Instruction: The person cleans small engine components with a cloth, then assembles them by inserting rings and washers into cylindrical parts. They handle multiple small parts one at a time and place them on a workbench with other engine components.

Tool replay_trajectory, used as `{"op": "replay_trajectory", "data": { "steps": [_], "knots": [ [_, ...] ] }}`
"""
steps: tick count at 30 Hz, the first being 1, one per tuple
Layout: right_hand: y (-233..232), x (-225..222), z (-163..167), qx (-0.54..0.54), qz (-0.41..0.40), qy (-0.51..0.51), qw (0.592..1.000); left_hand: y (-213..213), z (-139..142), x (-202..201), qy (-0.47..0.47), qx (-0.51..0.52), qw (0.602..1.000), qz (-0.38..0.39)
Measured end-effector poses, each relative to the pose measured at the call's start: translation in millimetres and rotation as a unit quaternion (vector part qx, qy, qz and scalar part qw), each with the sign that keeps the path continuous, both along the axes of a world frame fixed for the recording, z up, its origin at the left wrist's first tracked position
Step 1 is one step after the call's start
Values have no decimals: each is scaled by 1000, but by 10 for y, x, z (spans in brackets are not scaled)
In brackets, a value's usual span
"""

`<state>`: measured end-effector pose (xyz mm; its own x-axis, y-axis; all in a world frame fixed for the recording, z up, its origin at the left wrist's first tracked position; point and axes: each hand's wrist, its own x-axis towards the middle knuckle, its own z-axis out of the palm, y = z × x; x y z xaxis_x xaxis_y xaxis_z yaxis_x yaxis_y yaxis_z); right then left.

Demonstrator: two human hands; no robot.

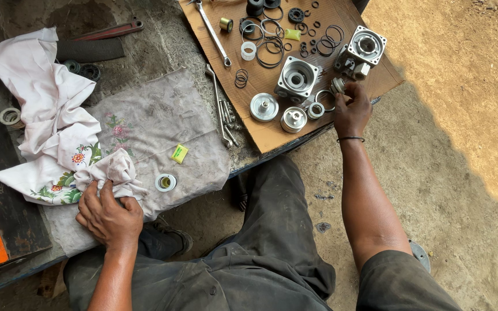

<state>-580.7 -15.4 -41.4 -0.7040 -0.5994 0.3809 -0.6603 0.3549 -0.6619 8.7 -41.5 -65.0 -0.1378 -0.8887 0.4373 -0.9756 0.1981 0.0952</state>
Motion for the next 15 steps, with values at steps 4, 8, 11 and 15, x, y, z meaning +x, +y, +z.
{"op": "replay_trajectory", "data": {
  "steps": [4, 8, 11, 15],
  "knots": [
    [-29, 10, 6, -2, -5, -20, 1000, 2, 19, -10, 6, 2, 1000, 0],
    [-33, -1, -2, -3, -5, -37, 999, 2, 27, -14, 11, -2, 1000, -2],
    [-23, -22, -41, -6, -3, -34, 999, -3, 30, -15, 14, -4, 1000, -2],
    [10, -38, -51, -83, 33, -71, 994, -9, 39, -21, 14, -4, 1000, -2]
  ]
}}
